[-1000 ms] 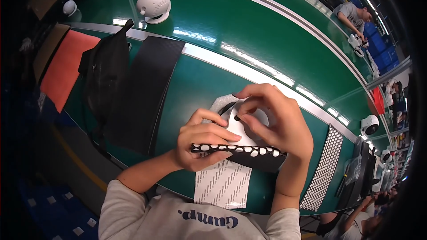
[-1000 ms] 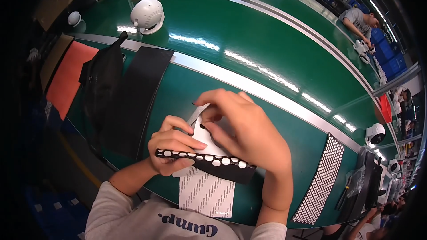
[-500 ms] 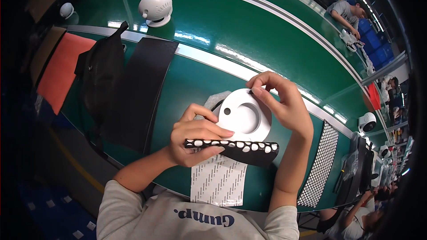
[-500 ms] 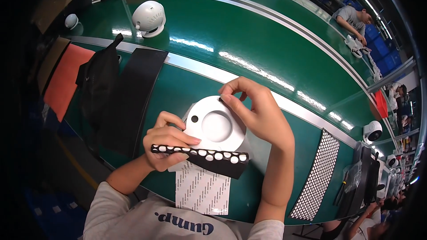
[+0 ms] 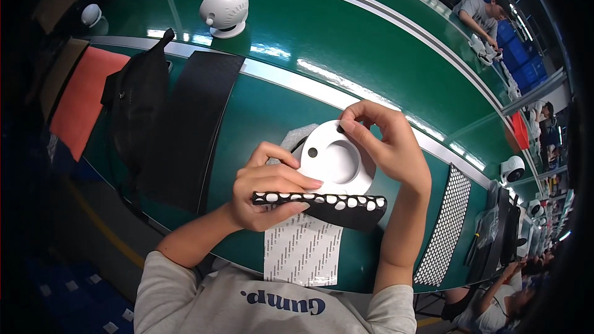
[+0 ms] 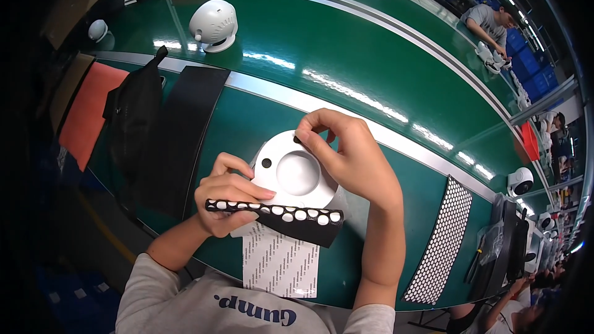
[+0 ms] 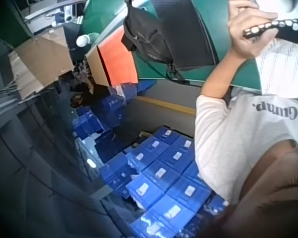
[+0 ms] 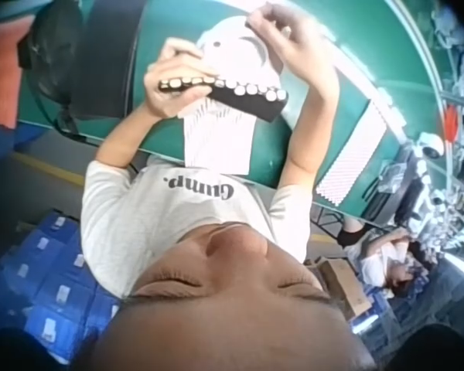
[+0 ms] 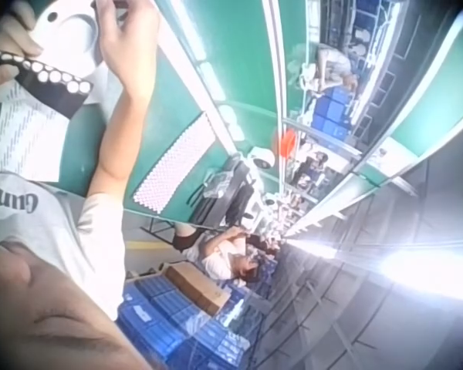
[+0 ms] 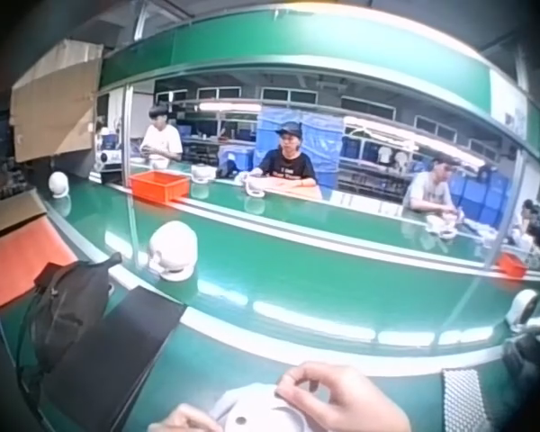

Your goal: Applying adhesive foam pads to white security camera housings at an assembly line.

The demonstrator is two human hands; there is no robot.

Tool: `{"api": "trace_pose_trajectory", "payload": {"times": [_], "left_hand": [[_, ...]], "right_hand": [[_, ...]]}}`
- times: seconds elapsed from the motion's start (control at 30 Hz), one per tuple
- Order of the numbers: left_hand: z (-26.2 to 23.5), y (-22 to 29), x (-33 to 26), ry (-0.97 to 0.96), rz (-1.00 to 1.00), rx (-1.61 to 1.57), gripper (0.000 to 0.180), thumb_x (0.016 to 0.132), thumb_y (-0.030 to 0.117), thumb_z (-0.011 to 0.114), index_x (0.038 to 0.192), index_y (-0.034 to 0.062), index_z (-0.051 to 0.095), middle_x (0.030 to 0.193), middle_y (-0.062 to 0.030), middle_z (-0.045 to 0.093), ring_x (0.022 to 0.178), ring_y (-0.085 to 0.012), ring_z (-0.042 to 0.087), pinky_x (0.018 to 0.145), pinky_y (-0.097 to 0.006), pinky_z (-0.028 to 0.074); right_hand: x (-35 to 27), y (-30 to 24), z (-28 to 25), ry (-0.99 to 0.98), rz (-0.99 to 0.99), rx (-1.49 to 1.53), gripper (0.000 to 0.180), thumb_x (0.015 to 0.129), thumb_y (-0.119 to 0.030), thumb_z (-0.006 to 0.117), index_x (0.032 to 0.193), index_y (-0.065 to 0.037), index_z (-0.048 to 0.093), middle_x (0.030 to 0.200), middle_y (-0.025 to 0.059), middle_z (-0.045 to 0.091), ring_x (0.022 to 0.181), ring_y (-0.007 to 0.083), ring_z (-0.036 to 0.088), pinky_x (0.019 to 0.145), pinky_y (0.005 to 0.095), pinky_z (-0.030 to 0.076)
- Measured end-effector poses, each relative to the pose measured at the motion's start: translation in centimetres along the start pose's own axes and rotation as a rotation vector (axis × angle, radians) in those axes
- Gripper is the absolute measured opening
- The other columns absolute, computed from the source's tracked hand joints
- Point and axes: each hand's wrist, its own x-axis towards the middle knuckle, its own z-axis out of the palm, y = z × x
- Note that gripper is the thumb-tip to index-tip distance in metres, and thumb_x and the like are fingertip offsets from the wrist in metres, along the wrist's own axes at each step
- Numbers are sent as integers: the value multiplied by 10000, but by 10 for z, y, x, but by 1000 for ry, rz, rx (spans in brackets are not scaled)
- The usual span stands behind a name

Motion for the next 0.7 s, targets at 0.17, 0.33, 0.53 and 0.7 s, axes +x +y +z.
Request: {"api": "trace_pose_trajectory", "payload": {"times": [0.17, 0.33, 0.53, 0.7], "left_hand": [[1, 5, 0, -8, 4, 10, 117, 591, 65, 673, 700, 45, 637, 848, -47, 654, 794, -209, 504, 735, -285, 385], [1, 1, -1, 5, -6, 19, 118, 597, 65, 668, 709, 42, 638, 846, -49, 653, 797, -214, 506, 738, -287, 386], [2, 3, -2, 28, -17, 22, 106, 585, 63, 665, 667, 49, 599, 835, -45, 646, 775, -206, 485, 722, -290, 373], [2, 4, -2, 81, -46, 75, 116, 568, 52, 681, 607, 61, 572, 760, -21, 608, 709, -189, 443, 664, -286, 355]], "right_hand": [[-3, -1, -2, 6, -93, -76, 120, 792, -96, 544, 794, 22, 566, 715, 78, 589, 613, 131, 529, 576, 246, 419], [-10, -11, 1, 83, -142, -283, 133, 729, -23, 568, 856, 9, 592, 802, 116, 594, 695, 230, 575, 644, 300, 453], [-31, -23, 1, 127, -253, -566, 251, 734, 8, 542, 976, -30, 596, 1061, 145, 533, 970, 303, 509, 792, 342, 428], [-47, -34, -13, 82, -240, -104, 324, 713, -120, 642, 990, 5, 529, 996, 130, 556, 880, 264, 542, 765, 303, 410]]}}
